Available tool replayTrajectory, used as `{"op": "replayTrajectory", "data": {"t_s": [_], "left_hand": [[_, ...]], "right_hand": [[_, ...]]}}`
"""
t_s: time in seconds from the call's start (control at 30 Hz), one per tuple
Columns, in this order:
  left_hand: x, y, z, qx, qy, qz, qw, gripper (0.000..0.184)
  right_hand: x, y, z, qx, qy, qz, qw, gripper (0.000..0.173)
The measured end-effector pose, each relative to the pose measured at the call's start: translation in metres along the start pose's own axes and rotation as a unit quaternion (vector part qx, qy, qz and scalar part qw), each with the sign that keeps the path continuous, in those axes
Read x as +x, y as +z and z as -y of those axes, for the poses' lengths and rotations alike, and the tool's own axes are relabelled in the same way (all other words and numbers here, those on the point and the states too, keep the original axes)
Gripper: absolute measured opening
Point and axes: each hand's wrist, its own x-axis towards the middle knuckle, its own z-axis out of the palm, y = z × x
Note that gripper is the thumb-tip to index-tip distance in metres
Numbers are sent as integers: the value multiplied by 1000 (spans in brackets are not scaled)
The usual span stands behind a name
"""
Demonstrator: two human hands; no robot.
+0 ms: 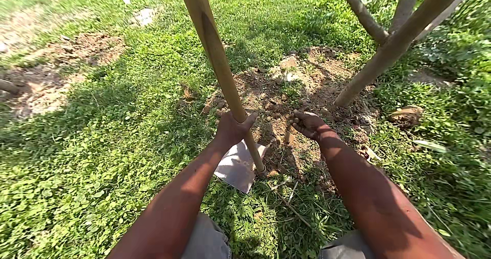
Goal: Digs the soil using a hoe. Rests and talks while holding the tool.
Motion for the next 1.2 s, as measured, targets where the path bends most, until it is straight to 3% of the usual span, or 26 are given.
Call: {"op": "replayTrajectory", "data": {"t_s": [0.47, 0.6, 0.77, 1.2], "left_hand": [[0, 1, 2, -8, 9, -2, 1000, 38], [0, 0, 1, -8, 8, -1, 1000, 38], [-1, 0, -2, -21, 3, 0, 1000, 37], [-1, 2, -1, -22, -3, 5, 1000, 36]], "right_hand": [[4, 16, 7, -127, -47, -61, 989, 51], [4, 17, 6, -79, -5, -68, 994, 48], [3, 5, -3, -12, 14, 24, 1000, 33], [11, 10, -2, -43, -26, -23, 998, 41]]}}
